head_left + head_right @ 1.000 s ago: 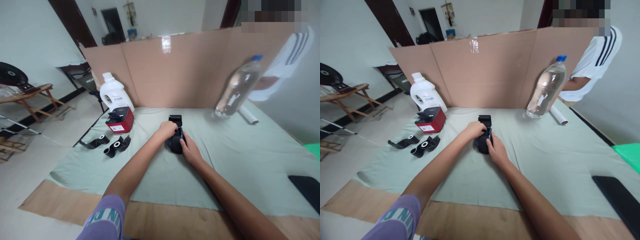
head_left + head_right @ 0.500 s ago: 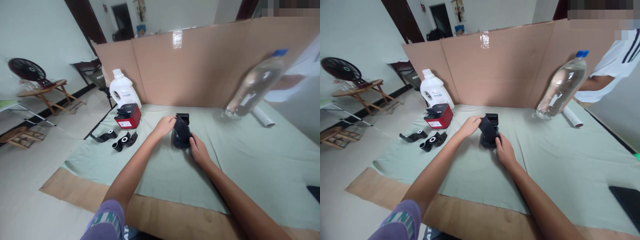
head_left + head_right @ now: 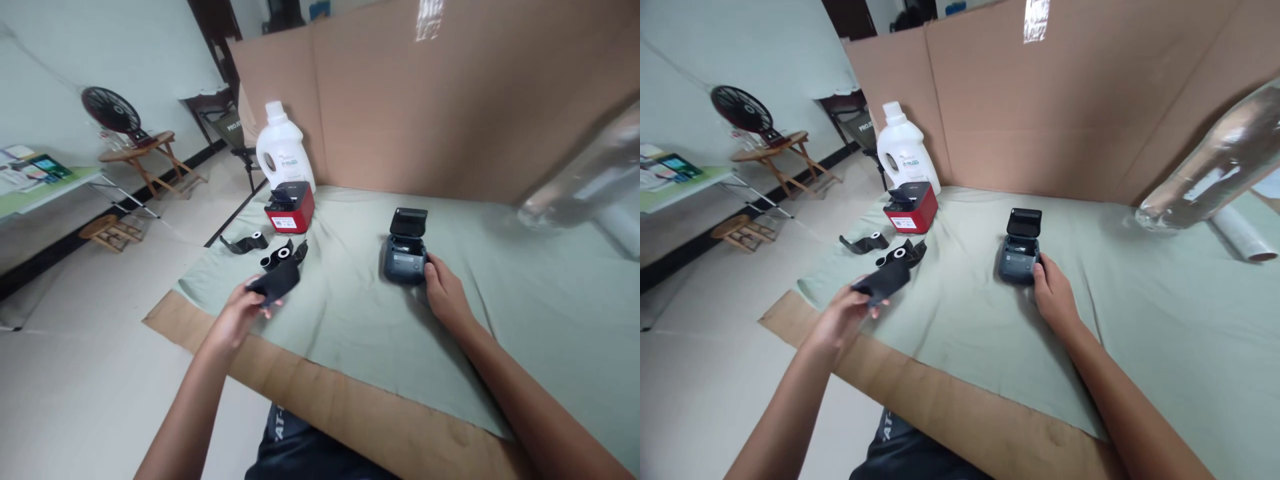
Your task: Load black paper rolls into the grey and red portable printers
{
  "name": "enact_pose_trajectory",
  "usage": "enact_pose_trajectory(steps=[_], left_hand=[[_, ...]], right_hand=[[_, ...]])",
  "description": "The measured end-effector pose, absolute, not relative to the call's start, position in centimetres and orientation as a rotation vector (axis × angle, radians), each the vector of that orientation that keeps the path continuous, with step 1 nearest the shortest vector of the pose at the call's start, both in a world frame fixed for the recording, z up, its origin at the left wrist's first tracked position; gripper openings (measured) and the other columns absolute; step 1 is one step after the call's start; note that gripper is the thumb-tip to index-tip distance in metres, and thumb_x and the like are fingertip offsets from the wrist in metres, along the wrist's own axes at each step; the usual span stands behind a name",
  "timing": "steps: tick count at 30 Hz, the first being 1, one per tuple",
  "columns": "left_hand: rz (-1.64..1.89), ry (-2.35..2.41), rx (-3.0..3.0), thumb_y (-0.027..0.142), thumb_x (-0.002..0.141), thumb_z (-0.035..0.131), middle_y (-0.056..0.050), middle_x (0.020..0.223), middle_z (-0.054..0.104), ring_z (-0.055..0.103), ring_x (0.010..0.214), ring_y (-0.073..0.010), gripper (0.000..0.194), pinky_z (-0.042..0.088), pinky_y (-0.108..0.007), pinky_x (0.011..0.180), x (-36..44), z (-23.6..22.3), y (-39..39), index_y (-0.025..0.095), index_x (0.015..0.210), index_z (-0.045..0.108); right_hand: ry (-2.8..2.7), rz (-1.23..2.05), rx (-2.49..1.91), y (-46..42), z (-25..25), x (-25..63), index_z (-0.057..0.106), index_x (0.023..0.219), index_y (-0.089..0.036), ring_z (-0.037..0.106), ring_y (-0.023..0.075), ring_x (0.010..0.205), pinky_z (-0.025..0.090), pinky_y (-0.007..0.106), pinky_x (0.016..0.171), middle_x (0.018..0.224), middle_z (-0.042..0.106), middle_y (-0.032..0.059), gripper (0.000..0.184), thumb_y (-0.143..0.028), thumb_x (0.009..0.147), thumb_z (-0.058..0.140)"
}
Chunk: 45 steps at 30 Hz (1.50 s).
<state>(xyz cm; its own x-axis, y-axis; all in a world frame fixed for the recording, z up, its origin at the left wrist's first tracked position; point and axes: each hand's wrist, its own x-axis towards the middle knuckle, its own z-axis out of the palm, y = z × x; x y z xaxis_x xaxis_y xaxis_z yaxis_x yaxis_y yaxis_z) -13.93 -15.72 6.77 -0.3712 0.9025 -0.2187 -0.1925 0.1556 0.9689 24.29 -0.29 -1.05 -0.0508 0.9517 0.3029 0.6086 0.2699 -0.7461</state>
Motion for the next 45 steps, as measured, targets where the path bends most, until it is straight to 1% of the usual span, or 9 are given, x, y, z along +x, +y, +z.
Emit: enact_pose_trajectory(steps=[6,10,13,17,23,31,37,40,45], left_hand=[[1.722,1.808,0.726,0.039,0.060,0.084,0.003,0.080,0.052,0.055,0.068,-0.0134,0.045,0.044,-0.020,0.048,-20.9,6.7,-14.1,0.019,0.089,0.055],[1.601,2.105,0.934,0.050,0.069,0.073,0.002,0.077,0.054,0.057,0.072,-0.0171,0.041,0.051,-0.028,0.065,-24.4,4.9,-11.0,0.020,0.089,0.055],[1.345,2.455,1.197,0.046,0.078,0.066,-0.004,0.084,0.062,0.062,0.086,-0.0232,0.030,0.053,-0.038,0.084,-25.3,3.0,-9.0,0.019,0.090,0.060],[1.259,2.579,1.347,0.045,0.085,0.065,-0.013,0.110,0.070,0.065,0.106,-0.0293,0.036,0.051,-0.043,0.099,-24.8,0.9,-8.0,0.017,0.107,0.065],[1.119,2.506,1.563,0.037,0.088,0.065,-0.014,0.119,0.071,0.066,0.111,-0.0307,0.040,0.052,-0.043,0.100,-24.6,-0.7,-8.4,0.015,0.122,0.066],[0.925,2.755,1.861,0.031,0.098,0.050,-0.017,0.152,0.048,0.045,0.134,-0.0402,0.054,0.037,-0.055,0.112,-21.0,0.6,-9.1,0.017,0.150,0.052],[0.791,2.697,2.116,0.044,0.094,0.062,-0.015,0.138,0.062,0.049,0.124,-0.0405,0.042,0.039,-0.053,0.101,-18.9,1.1,-10.5,0.021,0.127,0.068],[0.711,2.725,2.110,0.037,0.092,0.064,-0.016,0.133,0.064,0.051,0.122,-0.0417,0.031,0.040,-0.053,0.095,-18.7,0.8,-10.1,0.019,0.117,0.071],[1.063,2.611,2.103,0.034,0.099,0.054,-0.014,0.105,0.073,0.063,0.107,-0.0336,0.024,0.044,-0.047,0.094,-19.0,1.5,-9.7,0.019,0.111,0.068]], right_hand=[[-1.767,0.529,-1.449,-0.2,-1.1,24.3,0.061,0.140,-0.014,0.061,0.0354,0.128,0.046,0.055,0.109,0.138,0.066,0.0179,0.061,-0.054,0.102,0.035],[-1.769,0.518,-1.477,-0.1,-1.0,24.3,0.060,0.140,-0.013,0.061,0.0352,0.129,0.046,0.054,0.109,0.139,0.066,0.0181,0.061,-0.053,0.101,0.035],[-1.770,0.533,-1.491,-0.2,-0.9,24.3,0.060,0.141,-0.014,0.060,0.0347,0.130,0.046,0.052,0.111,0.140,0.065,0.0179,0.061,-0.053,0.101,0.035],[-1.781,0.525,-1.495,-0.2,-1.1,24.4,0.059,0.142,-0.015,0.062,0.0343,0.129,0.046,0.053,0.109,0.139,0.066,0.0169,0.060,-0.052,0.101,0.035],[-1.788,0.505,-1.511,-0.2,-0.9,24.5,0.060,0.141,-0.015,0.061,0.0335,0.129,0.047,0.052,0.109,0.139,0.066,0.0168,0.058,-0.049,0.101,0.036],[-1.779,0.512,-1.494,-0.1,-1.0,24.4,0.061,0.140,-0.016,0.062,0.0344,0.129,0.048,0.053,0.108,0.138,0.066,0.0173,0.056,-0.048,0.102,0.037],[-1.794,0.496,-1.485,0.0,-1.1,24.4,0.060,0.141,-0.013,0.062,0.0347,0.128,0.046,0.053,0.109,0.138,0.066,0.0183,0.059,-0.049,0.101,0.035],[-1.791,0.506,-1.484,0.0,-1.0,24.3,0.060,0.140,-0.014,0.061,0.0343,0.129,0.046,0.052,0.110,0.139,0.066,0.0185,0.059,-0.050,0.101,0.035],[-1.806,0.524,-1.460,0.2,-1.3,24.5,0.060,0.138,-0.015,0.061,0.0359,0.128,0.046,0.055,0.108,0.139,0.065,0.0187,0.056,-0.050,0.101,0.036]])
